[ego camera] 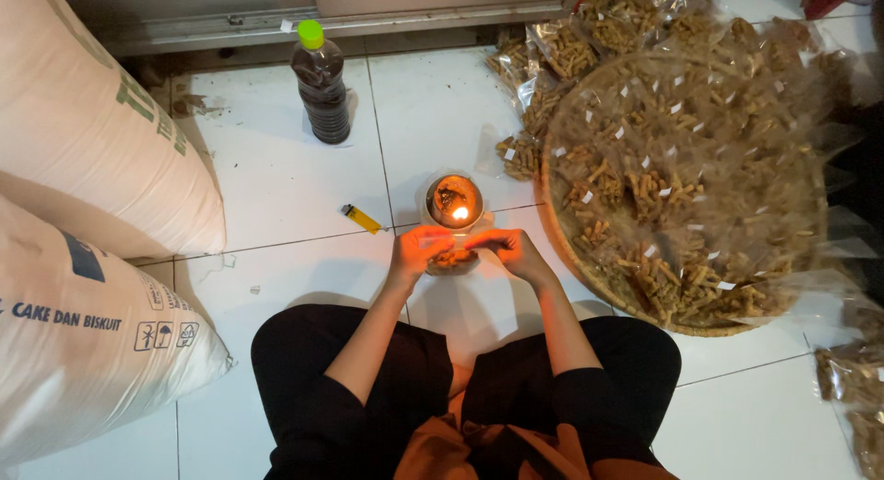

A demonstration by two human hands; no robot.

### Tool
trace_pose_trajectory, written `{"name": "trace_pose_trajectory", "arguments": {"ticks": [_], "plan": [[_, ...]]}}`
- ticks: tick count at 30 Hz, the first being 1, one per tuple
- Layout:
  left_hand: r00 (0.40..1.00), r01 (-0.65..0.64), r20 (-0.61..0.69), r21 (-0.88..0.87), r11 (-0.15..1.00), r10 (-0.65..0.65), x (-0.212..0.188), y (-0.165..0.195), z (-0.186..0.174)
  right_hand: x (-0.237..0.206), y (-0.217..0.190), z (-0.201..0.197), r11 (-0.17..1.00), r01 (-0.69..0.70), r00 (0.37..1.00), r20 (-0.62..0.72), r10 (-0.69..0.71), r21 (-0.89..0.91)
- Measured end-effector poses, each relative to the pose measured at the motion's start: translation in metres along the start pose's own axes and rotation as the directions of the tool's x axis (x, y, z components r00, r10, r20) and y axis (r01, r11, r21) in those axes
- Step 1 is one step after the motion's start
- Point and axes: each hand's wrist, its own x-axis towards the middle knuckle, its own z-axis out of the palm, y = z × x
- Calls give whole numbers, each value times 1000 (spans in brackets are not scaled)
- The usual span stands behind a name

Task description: The person sits on the floor and heat-seals clear plastic bags of fried snack sticks over a candle flame, pinching each bag's opening shut. They take filled bags from a large woven tray, melt the plastic closed above the flame, and set the sealed bag aside.

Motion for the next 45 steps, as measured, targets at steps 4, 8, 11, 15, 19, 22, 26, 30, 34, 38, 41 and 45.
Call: {"name": "trace_pose_trajectory", "arguments": {"ticks": [4,8,11,15,19,22,26,30,34,38,41,45], "plan": [[999,6,-40,-106,994,-10,1,-8,5,1,3,-2,995,20,1000,-16,-21,-96],[991,-45,-127,-12,999,43,-3,-13,17,0,0,-4,998,-56,997,-60,54,-35],[977,-108,-169,126,986,128,-9,-11,21,-1,-8,-1,996,-30,998,-54,34,81],[979,-96,-166,137,986,118,-8,-8,21,6,-11,8,931,242,959,-78,-272,-274],[985,-117,-127,-14,993,115,-3,-9,24,12,-5,16,974,78,979,-170,-116,-213],[987,-75,-144,-15,997,72,-1,-9,25,15,0,21,969,14,960,-269,-81,-245],[982,-104,-160,-2,995,103,1,-10,26,18,4,28,998,52,948,-313,-60,-34],[967,-134,-205,93,987,150,6,-10,27,20,5,35,987,85,917,-377,-131,-136],[961,-17,-271,160,987,61,8,-11,26,20,5,39,966,94,884,-427,-192,-239],[964,-60,-249,148,987,96,7,-11,25,19,2,40,966,26,882,-450,-143,-257],[969,-56,-232,108,993,80,5,-8,24,21,2,41,979,18,883,-456,-112,-205],[970,-77,-220,139,987,106,2,-6,24,22,5,40,982,-12,882,-464,-79,-189]]}}
